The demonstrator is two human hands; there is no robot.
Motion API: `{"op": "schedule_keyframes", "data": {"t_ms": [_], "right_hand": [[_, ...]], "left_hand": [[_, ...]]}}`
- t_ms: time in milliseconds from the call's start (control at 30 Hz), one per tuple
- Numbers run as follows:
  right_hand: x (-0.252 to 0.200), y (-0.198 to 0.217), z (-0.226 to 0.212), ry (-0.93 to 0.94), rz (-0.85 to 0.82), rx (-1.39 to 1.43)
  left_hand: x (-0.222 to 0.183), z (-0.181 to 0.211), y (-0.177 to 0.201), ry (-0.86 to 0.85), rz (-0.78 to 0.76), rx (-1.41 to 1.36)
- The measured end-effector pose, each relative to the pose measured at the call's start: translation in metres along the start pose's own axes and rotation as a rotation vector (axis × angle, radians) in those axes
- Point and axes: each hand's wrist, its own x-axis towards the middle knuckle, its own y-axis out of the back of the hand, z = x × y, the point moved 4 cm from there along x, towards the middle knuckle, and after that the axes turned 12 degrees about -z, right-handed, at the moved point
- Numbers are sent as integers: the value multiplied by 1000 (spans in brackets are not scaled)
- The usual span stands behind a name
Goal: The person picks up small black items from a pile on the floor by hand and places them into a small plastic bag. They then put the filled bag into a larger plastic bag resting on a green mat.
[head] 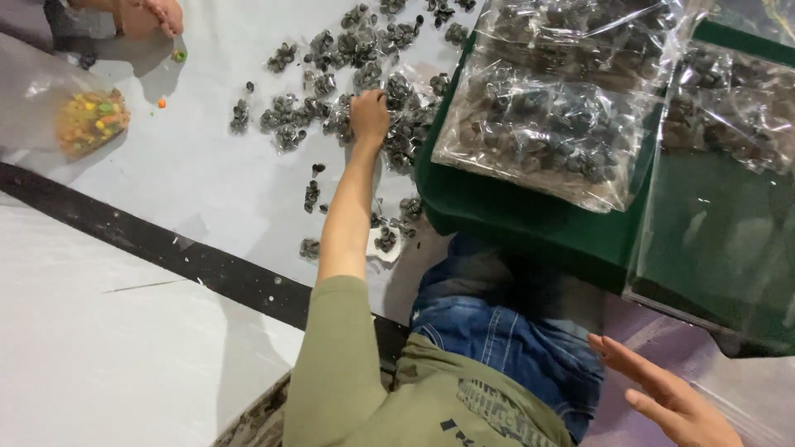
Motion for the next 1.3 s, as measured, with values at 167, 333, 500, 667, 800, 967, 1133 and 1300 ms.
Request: {"op": "schedule_keyframes", "data": {"t_ms": [167,333,500,667,800,967,1133,1300], "right_hand": [[17,8,23,-137,-31,73],[22,14,20,-146,-25,100],[23,13,10,-231,16,84],[15,16,7,-180,18,38],[9,11,-4,-193,53,40],[6,11,-8,-211,88,36],[3,12,0,-175,107,22],[4,13,-4,-177,132,75]], "left_hand": [[42,13,-29,28,-124,143],[71,20,-62,-48,-282,371],[85,9,-92,64,-645,473],[82,10,-90,79,-655,483],[75,18,-72,32,-524,456],[73,3,-77,-92,-307,503],[57,6,-60,-176,-137,422],[43,-1,-39,-200,-63,154]]}}
